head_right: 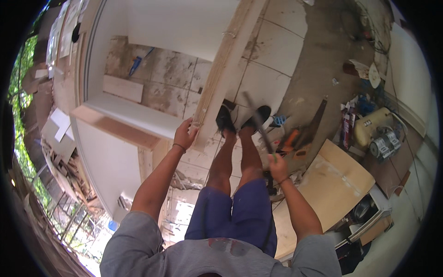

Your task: The person uses a metal file to smooth and level the edges of a plywood cabinet structure, working along several vertical and horizontal segments.

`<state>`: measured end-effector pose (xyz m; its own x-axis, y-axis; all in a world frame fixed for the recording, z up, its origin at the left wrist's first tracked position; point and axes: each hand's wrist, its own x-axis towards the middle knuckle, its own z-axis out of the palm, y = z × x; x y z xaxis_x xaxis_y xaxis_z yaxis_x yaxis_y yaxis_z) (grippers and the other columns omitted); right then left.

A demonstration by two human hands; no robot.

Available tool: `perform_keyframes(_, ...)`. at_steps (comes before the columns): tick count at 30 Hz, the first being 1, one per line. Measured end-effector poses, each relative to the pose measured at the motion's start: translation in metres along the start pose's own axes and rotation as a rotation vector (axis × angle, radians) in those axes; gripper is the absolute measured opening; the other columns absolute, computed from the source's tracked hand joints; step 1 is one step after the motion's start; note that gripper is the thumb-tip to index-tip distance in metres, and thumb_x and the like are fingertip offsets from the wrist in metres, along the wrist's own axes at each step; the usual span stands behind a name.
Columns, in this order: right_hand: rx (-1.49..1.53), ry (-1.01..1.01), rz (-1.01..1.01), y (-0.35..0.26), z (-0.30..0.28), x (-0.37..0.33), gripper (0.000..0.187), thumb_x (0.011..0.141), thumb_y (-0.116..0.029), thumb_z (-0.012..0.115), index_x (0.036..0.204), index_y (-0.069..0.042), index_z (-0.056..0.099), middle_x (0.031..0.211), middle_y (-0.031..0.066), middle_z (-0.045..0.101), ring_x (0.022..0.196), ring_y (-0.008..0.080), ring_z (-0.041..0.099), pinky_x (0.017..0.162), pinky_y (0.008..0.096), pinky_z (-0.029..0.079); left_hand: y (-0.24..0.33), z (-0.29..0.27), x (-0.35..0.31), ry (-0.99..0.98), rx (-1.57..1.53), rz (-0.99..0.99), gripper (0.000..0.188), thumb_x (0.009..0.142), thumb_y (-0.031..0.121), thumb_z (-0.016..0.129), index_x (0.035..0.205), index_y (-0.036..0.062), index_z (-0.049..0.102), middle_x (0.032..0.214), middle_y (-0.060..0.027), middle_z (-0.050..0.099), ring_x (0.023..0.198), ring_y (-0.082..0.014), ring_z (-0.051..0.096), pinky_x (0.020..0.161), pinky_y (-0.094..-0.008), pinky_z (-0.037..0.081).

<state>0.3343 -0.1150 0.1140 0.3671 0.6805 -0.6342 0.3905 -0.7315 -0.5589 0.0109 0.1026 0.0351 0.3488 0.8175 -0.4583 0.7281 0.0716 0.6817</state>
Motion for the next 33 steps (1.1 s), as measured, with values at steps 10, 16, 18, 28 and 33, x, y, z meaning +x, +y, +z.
perform_keyframes(10, 0.099, 0.147, 0.567, 0.121, 0.018, -0.088, 0.051, 0.095, -0.045, 0.046, 0.08, 0.002, 0.054, 0.063, 0.0187, 0.051, 0.063, 0.0365, 0.052, 0.063, 0.0451, 0.041, 0.028, -0.006, -0.006, 0.203, 0.253, -0.024, 0.009, 0.081, 0.018, 0.063, 0.083, 0.0088, 0.064, 0.081, -0.0088, 0.06, 0.079, -0.03, 0.059, 0.067, -0.0406, 0.048)
perform_keyframes(16, 0.211, 0.132, 0.586, 0.102, 0.058, -0.103, 0.052, 0.097, -0.044, 0.044, 0.07, 0.0, 0.053, 0.053, 0.009, 0.048, 0.05, 0.0207, 0.05, 0.052, 0.0357, 0.041, 0.053, 0.032, -0.048, -0.183, 0.167, 0.595, 0.02, 0.076, 0.011, 0.063, 0.097, 0.0095, 0.064, 0.097, -0.0121, 0.059, 0.09, -0.032, 0.056, 0.077, -0.043, 0.045)
perform_keyframes(18, 0.225, 0.071, 0.544, 0.065, 0.042, -0.1, 0.053, 0.097, -0.047, 0.041, 0.068, -0.003, 0.048, 0.055, 0.0043, 0.045, 0.05, 0.0173, 0.049, 0.05, 0.034, 0.04, 0.075, 0.03, -0.062, -0.272, 0.283, 0.559, 0.046, 0.076, 0.012, 0.062, 0.121, 0.0086, 0.055, 0.113, -0.0169, 0.056, 0.105, -0.0342, 0.052, 0.088, -0.0435, 0.042)
perform_keyframes(28, 0.284, 0.049, 0.526, 0.059, 0.041, -0.098, 0.052, 0.097, -0.046, 0.044, 0.069, -0.002, 0.052, 0.055, 0.0031, 0.05, 0.051, 0.0143, 0.05, 0.05, 0.0304, 0.04, 0.034, 0.013, -0.039, 0.137, 0.499, 0.038, 0.048, 0.079, 0.017, 0.062, 0.125, 0.0073, 0.052, 0.125, -0.0133, 0.047, 0.11, -0.0342, 0.047, 0.089, -0.045, 0.04)
perform_keyframes(33, 0.409, 0.049, 0.752, 0.071, 0.039, -0.1, 0.049, 0.096, -0.049, 0.042, 0.07, -0.008, 0.05, 0.055, 0.0011, 0.046, 0.045, 0.012, 0.045, 0.044, 0.0275, 0.037, 0.041, 0.016, -0.037, 0.074, 0.501, -0.075, 0.037, 0.079, 0.02, 0.062, 0.115, 0.0129, 0.059, 0.119, -0.0076, 0.051, 0.108, -0.0291, 0.048, 0.09, -0.0455, 0.037)
